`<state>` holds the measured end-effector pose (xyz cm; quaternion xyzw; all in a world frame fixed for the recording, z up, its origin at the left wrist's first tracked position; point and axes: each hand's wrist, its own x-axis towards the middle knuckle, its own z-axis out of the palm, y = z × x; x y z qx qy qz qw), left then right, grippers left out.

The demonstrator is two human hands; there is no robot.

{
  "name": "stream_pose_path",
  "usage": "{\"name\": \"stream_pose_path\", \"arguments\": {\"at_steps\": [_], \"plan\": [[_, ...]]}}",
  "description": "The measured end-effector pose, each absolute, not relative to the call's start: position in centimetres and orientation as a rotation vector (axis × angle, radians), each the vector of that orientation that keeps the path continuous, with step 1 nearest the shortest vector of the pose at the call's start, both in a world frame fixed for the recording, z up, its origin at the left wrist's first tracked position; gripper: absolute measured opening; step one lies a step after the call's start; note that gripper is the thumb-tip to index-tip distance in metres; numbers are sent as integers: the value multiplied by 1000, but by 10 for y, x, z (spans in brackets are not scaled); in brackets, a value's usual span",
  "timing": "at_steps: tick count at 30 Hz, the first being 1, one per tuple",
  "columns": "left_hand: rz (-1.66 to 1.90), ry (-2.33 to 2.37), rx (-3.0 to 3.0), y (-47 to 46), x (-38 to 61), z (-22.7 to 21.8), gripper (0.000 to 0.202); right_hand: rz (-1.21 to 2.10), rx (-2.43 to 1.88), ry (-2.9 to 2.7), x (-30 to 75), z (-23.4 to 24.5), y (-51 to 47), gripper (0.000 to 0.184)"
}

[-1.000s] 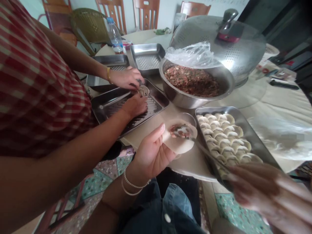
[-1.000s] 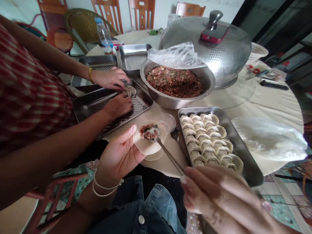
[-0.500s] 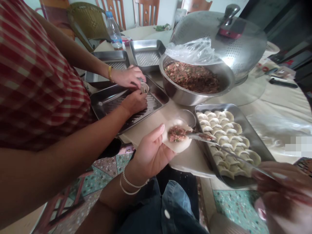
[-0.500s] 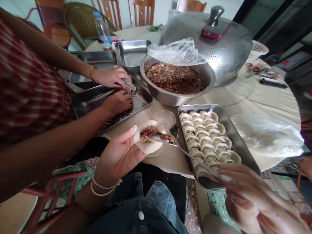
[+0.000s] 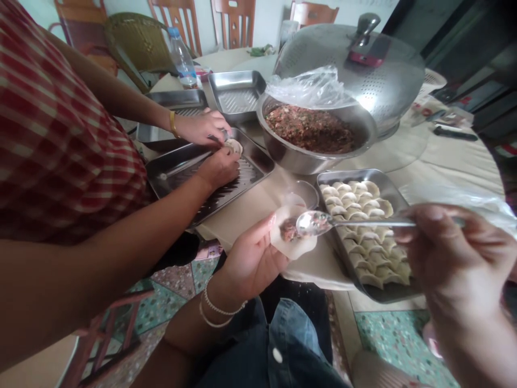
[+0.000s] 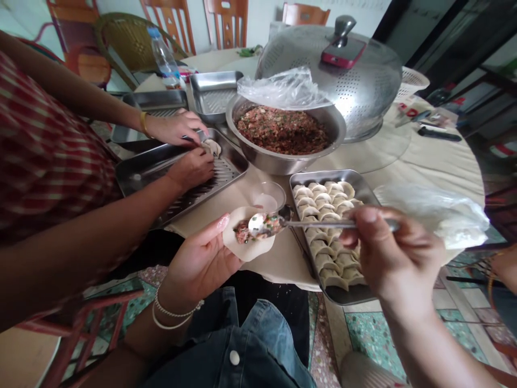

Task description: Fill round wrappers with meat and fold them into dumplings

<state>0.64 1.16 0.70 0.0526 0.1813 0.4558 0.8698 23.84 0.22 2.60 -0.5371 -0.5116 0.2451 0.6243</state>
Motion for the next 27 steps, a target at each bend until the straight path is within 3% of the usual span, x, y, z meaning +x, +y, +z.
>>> {"name": "stream_pose_path", "arguments": {"at_steps": [3,6,10,15,21,27], "plan": [[938,408,82,10,3,6,45,494,-1063,-1114,245,41,43,11],[930,410,101,7,-2,5,47,170,-921,-1205,257,54,99,18],[910,396,148,2,-6,6,45,-70,-1494,-1578,271,58,174,47],[906,421,157,-2,-8,8,44,-154,-1724,-1664,273,48,217,61],[928,541,124,1,-13,10,44,-410,-1641,-1581,271,40,165,62],[963,479,123,9,-18,9,50,-460,-1097,-2012,242,41,67,19]]}}
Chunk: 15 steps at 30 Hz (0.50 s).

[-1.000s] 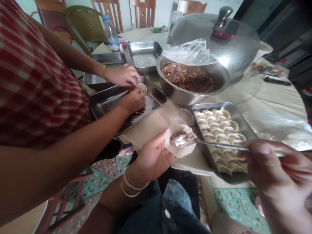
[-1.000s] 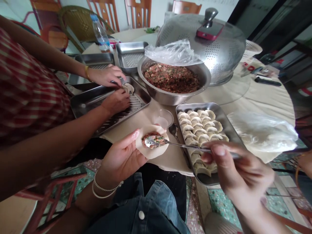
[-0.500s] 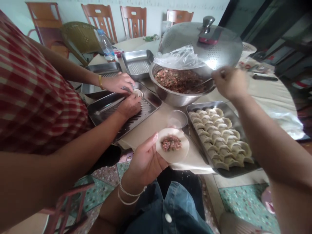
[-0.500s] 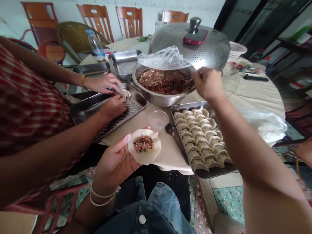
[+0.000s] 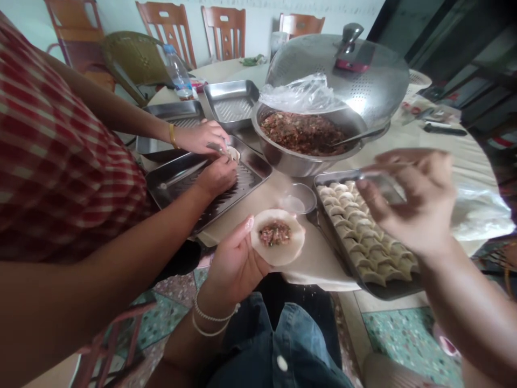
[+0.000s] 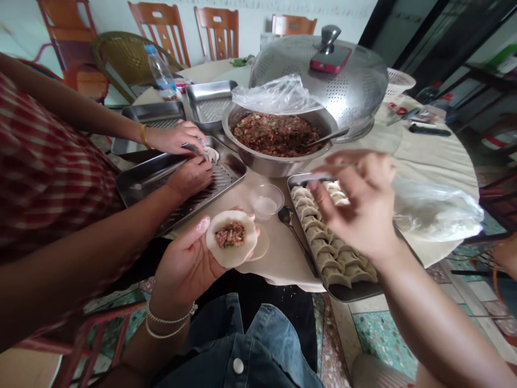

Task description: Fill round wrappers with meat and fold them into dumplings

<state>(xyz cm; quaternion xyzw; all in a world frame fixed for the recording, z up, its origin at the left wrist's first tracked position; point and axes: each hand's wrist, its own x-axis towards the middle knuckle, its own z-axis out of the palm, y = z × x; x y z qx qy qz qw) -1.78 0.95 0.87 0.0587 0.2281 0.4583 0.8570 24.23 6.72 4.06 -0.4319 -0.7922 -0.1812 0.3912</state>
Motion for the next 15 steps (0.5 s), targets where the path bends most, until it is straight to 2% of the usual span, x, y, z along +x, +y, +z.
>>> {"name": "stream_pose_path", "arguments": {"at_steps": [2,4,6,8,11,15], "plan": [[1019,516,127,11,-19,8,51,-223,-1037,-2231,230,37,58,21],[1097,585,130,11,-20,7,51,-8,-1018,-2466,218,28,64,37],[1162,647,125,10,-21,7,51,37,-1047,-2686,207,17,77,55],[1202,693,115,9,-22,8,51,-7,-1065,-2844,200,8,88,65],[1248,726,110,7,-22,9,51,-88,-1006,-2877,196,6,91,69],[1295,685,76,9,-19,8,50,-84,-880,-2586,196,17,63,63]]}}
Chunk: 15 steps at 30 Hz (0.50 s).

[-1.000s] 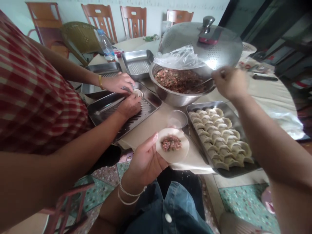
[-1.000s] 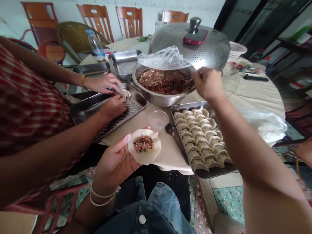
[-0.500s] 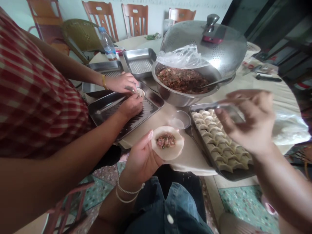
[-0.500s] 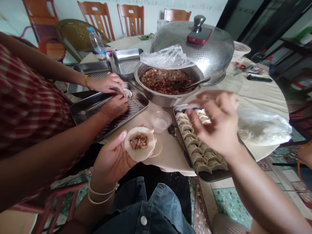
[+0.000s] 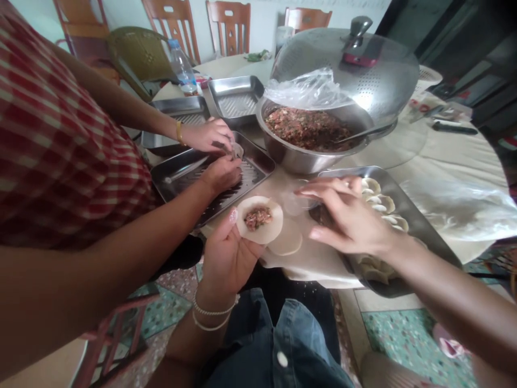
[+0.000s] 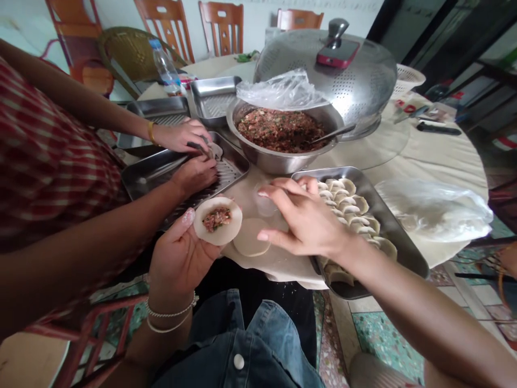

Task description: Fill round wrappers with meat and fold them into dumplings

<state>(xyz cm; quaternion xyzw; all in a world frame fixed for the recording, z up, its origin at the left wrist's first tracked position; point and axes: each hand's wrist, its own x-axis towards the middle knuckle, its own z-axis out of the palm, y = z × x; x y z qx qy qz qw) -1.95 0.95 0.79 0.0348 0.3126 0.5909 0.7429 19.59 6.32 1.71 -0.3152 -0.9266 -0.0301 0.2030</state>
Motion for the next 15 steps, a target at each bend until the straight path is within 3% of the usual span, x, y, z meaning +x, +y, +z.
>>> {"name": "stream_pose_path", "arguments": {"at_steps": [8,15], "plan": [[1252,514,52,13,-12,5,48,-81,-722,-2587,183,10,11,55],[1113,538,59,7,-10,6,50,-62,-869,-2545,184,12,27,58]]}}
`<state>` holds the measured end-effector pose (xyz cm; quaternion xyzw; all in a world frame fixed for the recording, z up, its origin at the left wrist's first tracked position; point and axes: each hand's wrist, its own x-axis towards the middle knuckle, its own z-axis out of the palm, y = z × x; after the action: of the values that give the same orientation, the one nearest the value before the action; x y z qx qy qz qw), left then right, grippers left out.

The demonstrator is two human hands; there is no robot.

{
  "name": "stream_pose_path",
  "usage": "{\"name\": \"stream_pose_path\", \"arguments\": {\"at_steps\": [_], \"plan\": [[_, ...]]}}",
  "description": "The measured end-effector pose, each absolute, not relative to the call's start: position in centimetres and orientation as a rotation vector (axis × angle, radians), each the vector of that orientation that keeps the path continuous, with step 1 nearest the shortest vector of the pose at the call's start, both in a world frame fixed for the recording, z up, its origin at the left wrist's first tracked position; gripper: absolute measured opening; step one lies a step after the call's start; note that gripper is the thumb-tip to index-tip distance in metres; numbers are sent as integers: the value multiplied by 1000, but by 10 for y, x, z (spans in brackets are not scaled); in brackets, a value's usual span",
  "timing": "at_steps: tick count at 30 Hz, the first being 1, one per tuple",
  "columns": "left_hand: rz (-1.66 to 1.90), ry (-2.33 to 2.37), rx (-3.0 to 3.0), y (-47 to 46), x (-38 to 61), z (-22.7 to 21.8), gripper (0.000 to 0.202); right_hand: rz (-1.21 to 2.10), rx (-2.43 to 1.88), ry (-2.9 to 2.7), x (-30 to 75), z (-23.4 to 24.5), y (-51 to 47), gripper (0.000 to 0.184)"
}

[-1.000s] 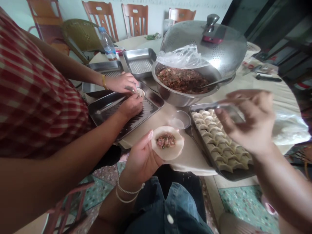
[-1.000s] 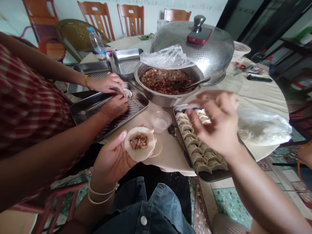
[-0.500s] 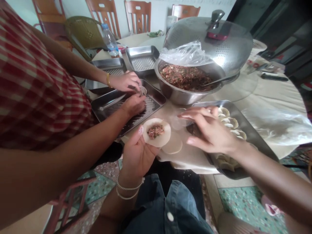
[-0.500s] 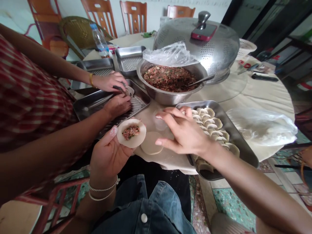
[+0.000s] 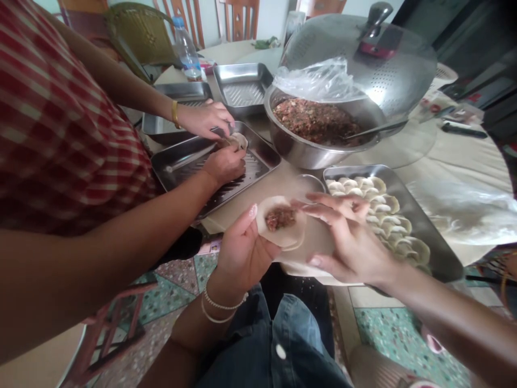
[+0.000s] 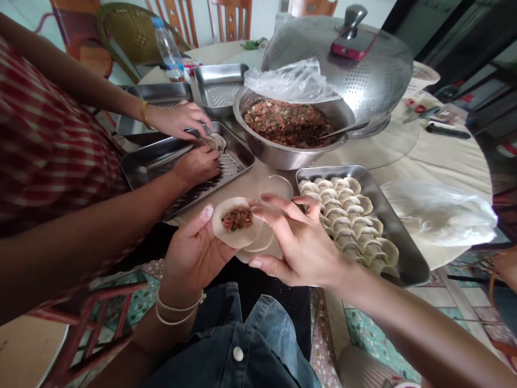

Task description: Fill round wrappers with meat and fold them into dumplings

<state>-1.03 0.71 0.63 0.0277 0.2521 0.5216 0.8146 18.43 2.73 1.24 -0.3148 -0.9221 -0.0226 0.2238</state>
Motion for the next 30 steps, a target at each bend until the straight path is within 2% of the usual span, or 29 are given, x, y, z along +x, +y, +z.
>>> {"name": "stream_pose_path", "arguments": {"at_steps": [8,20,27,30], "plan": [[1171,563,49,8,-14,5,51,107,-1258,-2651,191,0,81,65],[1067,434,85,7,-3,0,46,105,-873,-2474,182,16,30,52],[1019,435,125,3,3,-1,49,472,-719,-2489,169,16,36,54],[1047,457,135,3,-3,-1,53,371,-873,-2459,172,17,50,51]]}}
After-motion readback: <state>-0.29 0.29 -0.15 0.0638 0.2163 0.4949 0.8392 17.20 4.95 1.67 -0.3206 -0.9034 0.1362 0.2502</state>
